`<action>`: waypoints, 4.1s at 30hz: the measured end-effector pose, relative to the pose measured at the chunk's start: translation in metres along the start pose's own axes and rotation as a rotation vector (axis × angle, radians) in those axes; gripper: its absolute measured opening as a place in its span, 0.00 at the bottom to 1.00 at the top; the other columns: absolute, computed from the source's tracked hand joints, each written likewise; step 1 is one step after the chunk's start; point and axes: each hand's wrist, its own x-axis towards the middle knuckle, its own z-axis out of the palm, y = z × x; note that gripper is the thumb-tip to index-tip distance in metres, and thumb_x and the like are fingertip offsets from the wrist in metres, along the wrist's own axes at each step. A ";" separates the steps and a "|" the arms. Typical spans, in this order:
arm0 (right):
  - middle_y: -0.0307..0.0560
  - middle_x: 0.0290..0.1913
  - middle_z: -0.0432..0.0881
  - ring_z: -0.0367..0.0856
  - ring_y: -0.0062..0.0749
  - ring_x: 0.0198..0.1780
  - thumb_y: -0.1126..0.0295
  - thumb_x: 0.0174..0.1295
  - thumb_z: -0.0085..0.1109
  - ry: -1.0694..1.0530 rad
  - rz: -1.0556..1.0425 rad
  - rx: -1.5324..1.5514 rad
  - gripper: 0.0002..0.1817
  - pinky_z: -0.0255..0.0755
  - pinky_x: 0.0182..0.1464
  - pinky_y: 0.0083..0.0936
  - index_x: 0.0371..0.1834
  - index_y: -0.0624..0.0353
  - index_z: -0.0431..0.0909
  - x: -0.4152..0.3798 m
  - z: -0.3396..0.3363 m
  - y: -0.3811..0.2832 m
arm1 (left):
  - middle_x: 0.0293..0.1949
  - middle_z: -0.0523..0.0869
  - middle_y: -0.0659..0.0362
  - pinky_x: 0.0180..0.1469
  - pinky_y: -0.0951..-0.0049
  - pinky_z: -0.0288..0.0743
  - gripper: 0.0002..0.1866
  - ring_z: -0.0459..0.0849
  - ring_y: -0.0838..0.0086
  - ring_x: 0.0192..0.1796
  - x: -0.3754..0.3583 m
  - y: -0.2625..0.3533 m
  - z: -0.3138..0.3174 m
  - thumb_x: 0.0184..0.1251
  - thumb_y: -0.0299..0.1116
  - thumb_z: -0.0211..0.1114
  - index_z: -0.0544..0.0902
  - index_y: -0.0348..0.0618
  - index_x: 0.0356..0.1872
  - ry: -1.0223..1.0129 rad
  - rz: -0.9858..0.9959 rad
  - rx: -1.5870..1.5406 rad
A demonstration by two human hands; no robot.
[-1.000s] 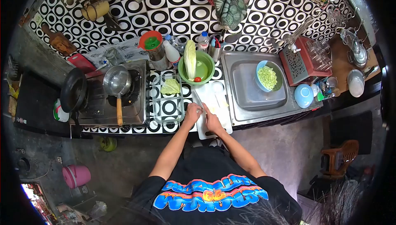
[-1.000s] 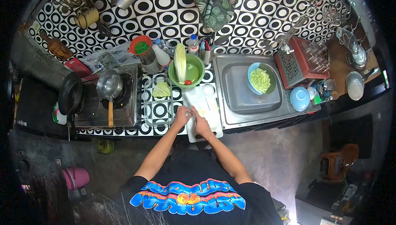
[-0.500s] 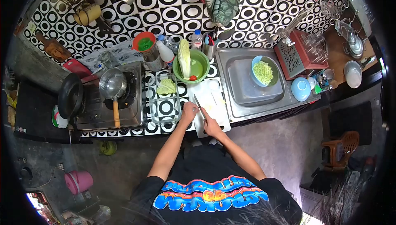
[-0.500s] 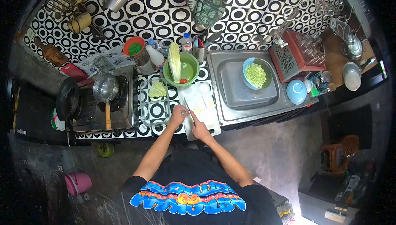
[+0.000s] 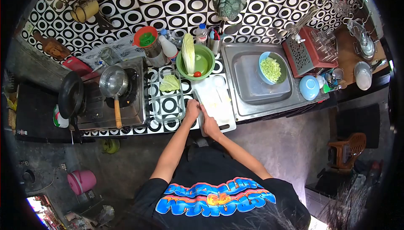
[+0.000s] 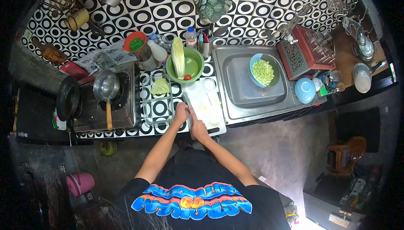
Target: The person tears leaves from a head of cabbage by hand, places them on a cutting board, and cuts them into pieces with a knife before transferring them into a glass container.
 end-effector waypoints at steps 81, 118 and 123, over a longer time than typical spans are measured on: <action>0.75 0.36 0.82 0.80 0.75 0.39 0.77 0.65 0.45 -0.038 0.012 0.057 0.41 0.74 0.45 0.59 0.82 0.37 0.47 0.039 -0.012 -0.011 | 0.30 0.85 0.41 0.46 0.51 0.75 0.04 0.82 0.44 0.41 -0.002 0.007 -0.008 0.50 0.23 0.65 0.87 0.35 0.26 -0.059 -0.112 0.053; 0.75 0.35 0.82 0.81 0.74 0.39 0.76 0.65 0.48 0.008 0.036 0.009 0.41 0.74 0.45 0.59 0.81 0.37 0.50 0.020 -0.008 -0.019 | 0.29 0.85 0.39 0.44 0.51 0.78 0.06 0.85 0.43 0.38 0.002 0.019 -0.018 0.52 0.23 0.62 0.86 0.33 0.25 -0.076 -0.179 -0.022; 0.75 0.37 0.82 0.82 0.70 0.41 0.78 0.66 0.49 0.025 0.098 0.096 0.38 0.75 0.47 0.49 0.80 0.42 0.55 0.002 -0.042 -0.006 | 0.30 0.86 0.43 0.49 0.54 0.76 0.05 0.83 0.46 0.39 -0.002 0.008 -0.004 0.52 0.23 0.64 0.88 0.39 0.25 -0.051 -0.131 -0.013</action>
